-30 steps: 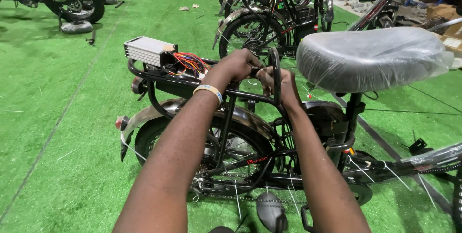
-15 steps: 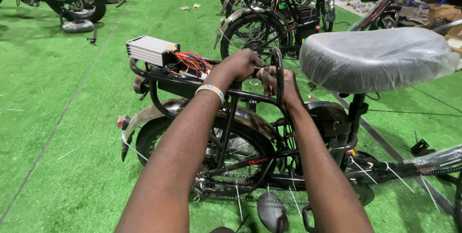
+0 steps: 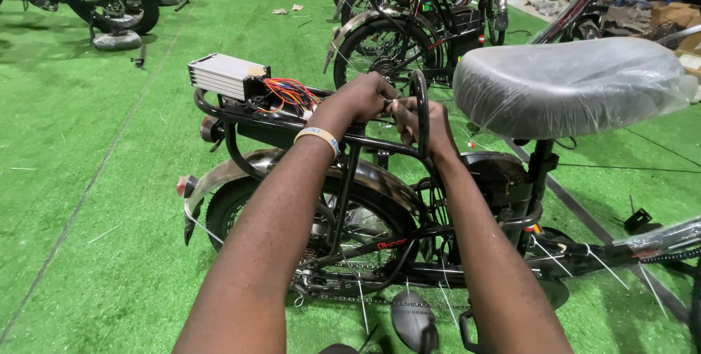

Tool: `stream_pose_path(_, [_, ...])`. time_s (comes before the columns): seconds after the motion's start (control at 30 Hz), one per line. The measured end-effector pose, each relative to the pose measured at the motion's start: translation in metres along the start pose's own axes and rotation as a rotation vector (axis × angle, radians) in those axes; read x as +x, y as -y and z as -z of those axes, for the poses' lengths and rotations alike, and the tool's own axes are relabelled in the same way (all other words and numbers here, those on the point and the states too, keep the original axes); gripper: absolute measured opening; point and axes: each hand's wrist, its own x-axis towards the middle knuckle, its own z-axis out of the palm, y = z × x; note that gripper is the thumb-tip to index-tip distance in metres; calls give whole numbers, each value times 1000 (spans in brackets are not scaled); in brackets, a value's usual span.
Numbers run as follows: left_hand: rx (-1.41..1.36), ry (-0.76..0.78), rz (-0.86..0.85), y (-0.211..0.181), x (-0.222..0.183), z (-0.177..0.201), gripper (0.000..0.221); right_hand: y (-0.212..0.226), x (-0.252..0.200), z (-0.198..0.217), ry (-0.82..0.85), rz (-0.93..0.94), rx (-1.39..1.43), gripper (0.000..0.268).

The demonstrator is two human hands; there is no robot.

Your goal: Installing and securing an electronic controller to the rear rack of an electric bicycle using zip ties.

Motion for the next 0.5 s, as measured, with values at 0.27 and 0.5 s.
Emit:
stream_pose_path(0.27, [63, -4, -15, -1, -1, 1, 34, 9, 1, -8, -56, -3, -97, 23])
stream_pose_path(0.5, [72, -19, -35, 7, 10, -5, 41, 12, 3, -11, -49, 38, -214, 21])
